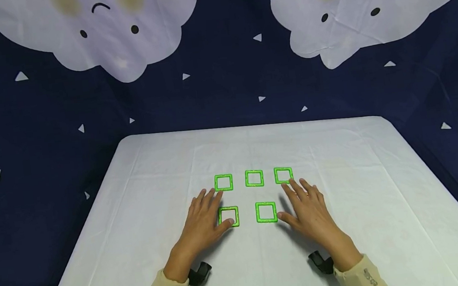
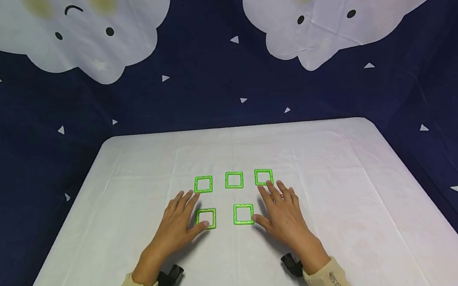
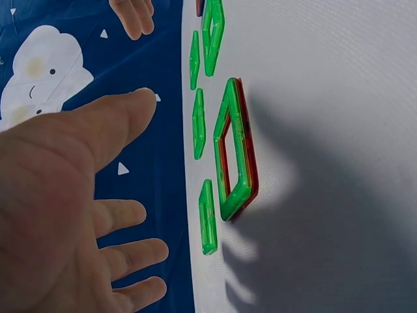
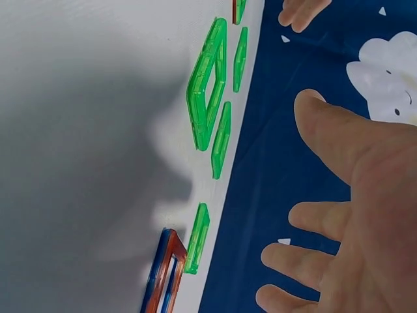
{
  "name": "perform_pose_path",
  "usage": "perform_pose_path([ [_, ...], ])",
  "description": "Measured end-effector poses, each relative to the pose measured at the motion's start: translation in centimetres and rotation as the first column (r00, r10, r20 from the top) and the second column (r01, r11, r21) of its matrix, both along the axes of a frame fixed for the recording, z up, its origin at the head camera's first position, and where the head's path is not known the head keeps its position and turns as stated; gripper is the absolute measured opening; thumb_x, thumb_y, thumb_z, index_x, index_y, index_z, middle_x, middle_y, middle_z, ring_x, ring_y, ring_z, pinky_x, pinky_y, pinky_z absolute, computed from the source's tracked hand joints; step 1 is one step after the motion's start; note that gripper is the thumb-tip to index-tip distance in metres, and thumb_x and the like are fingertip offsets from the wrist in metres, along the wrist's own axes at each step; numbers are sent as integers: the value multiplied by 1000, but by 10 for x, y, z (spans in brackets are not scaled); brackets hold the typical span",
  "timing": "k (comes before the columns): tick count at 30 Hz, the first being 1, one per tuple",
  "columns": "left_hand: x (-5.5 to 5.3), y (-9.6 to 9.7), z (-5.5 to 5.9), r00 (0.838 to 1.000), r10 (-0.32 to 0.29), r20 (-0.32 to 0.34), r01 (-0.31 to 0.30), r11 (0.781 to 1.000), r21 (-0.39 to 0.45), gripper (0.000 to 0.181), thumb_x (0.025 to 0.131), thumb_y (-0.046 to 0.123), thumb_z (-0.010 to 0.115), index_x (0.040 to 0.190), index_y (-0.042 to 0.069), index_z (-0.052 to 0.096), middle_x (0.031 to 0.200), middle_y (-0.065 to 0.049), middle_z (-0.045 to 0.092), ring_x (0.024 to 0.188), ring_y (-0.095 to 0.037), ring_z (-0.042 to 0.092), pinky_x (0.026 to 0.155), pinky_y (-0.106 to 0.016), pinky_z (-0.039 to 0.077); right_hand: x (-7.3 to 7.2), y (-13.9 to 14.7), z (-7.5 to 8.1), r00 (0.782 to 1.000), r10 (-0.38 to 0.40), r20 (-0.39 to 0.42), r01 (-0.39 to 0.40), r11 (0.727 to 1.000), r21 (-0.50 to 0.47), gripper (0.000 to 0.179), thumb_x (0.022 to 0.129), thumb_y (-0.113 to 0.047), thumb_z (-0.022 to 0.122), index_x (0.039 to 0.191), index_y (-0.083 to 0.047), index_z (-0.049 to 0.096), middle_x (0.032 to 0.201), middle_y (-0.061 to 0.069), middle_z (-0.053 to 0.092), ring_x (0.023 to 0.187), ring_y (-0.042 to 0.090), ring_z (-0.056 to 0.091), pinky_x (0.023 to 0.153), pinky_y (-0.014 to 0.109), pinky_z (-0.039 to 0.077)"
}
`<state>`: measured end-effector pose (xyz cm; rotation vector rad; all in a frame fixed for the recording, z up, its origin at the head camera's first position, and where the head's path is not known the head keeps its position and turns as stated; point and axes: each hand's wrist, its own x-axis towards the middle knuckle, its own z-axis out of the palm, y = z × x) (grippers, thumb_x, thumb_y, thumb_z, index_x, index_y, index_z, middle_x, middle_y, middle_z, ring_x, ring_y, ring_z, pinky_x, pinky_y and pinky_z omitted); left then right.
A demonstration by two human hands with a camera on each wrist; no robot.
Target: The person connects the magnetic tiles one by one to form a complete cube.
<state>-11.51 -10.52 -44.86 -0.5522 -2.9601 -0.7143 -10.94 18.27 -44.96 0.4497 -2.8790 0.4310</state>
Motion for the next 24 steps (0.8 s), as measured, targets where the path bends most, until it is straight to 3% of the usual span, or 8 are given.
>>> perform_pose_path([
  [10, -5, 0, -1, 998, -52, -33, 52, 999, -2, 78, 79, 40, 73, 140, 4, 42, 143, -18, 42, 138, -41, 29, 110, -56, 25, -5, -1, 2, 996, 14, 90, -12, 1000, -29, 79, 80, -42, 72, 143, -8, 40, 148, 18, 38, 137, 42, 28, 105, 58, 24],
  [17, -6, 1, 0, 997, -71, 6, 71, 997, -1, 77, 76, 39, 76, 138, 6, 46, 141, -15, 45, 137, -39, 31, 111, -55, 24, -8, -3, 1, 992, 31, 125, -23, 998, -59, 80, 79, -43, 73, 143, -9, 39, 147, 18, 39, 136, 41, 30, 103, 57, 26],
  [24, -7, 1, -2, 997, -82, 7, 82, 997, 6, 74, 75, 38, 78, 135, 5, 50, 131, -11, 52, 126, -32, 41, 103, -52, 33, -10, -5, 1, 987, 63, 146, -51, 995, -87, 82, 78, -44, 72, 144, -10, 38, 147, 15, 41, 136, 39, 30, 104, 56, 26],
])
